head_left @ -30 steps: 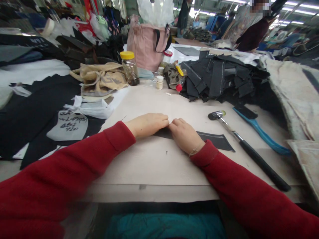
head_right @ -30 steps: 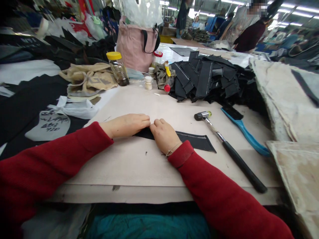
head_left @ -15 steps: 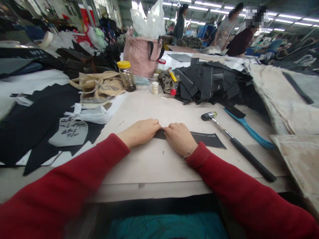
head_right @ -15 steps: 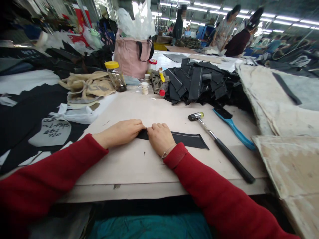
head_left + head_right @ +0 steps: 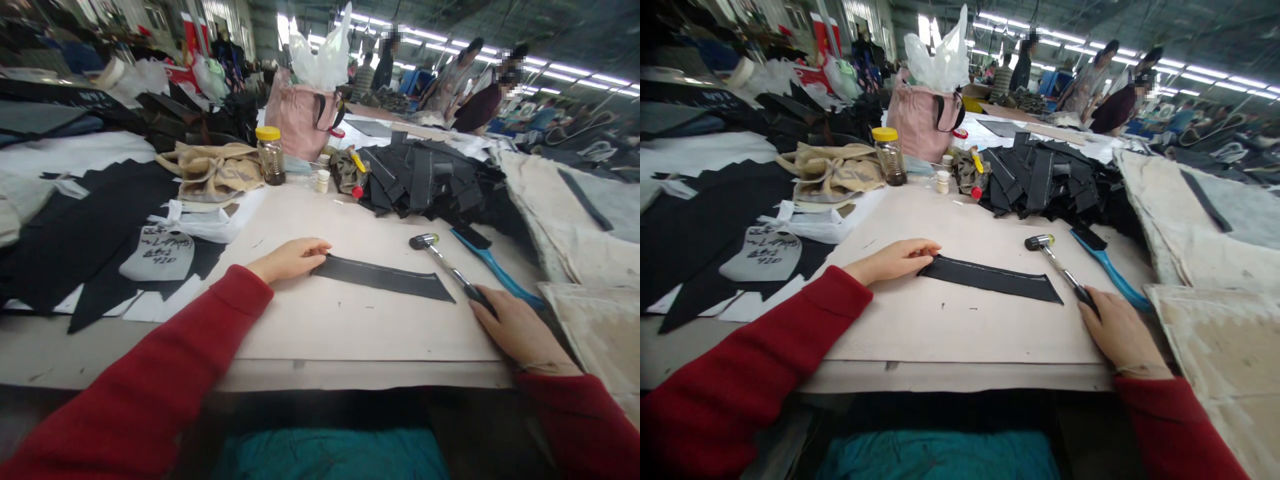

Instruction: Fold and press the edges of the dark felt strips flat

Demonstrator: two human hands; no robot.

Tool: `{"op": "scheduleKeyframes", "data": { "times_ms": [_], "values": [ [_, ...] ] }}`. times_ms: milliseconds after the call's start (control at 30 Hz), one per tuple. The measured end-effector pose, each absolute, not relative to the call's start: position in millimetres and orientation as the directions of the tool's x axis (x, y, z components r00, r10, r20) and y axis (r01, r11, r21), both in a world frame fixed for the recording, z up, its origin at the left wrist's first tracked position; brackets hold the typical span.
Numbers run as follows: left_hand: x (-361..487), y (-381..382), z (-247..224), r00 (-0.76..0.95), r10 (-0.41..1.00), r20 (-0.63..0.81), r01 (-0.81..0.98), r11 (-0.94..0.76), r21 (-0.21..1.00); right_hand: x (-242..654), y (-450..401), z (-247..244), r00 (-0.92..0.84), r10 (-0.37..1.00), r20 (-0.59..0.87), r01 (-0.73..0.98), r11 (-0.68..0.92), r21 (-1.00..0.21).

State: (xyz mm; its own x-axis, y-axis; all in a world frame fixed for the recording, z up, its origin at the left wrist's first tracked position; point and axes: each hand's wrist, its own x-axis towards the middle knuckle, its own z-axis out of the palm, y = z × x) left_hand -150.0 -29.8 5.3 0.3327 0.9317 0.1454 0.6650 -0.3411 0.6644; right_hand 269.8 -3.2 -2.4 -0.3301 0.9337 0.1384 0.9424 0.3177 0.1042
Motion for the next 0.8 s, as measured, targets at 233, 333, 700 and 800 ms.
{"op": "scheduleKeyframes", "data": {
  "times_ms": [233, 333, 700, 800],
  "values": [
    [-159, -35, 8, 0.311, 0.939, 0.147, 0.7, -0.331, 0.633, 265, -7, 9, -0.202, 0.969, 0.14, 0.966, 0.22, -0.134],
    [-164, -33, 6, 0.258, 0.954, 0.154, 0.743, -0.298, 0.6, 241, -27, 21, -0.109, 0.991, 0.074, 0.904, 0.13, -0.408],
    [-170, -26, -7, 0.099, 0.96, 0.26, 0.785, -0.236, 0.572, 138, -71, 48, -0.462, 0.886, 0.036, 0.705, 0.392, -0.591],
    [-171, -25, -7, 0.082, 0.96, 0.267, 0.78, -0.229, 0.582, 129, -70, 45, -0.516, 0.851, 0.097, 0.721, 0.492, -0.488]
  ]
}}
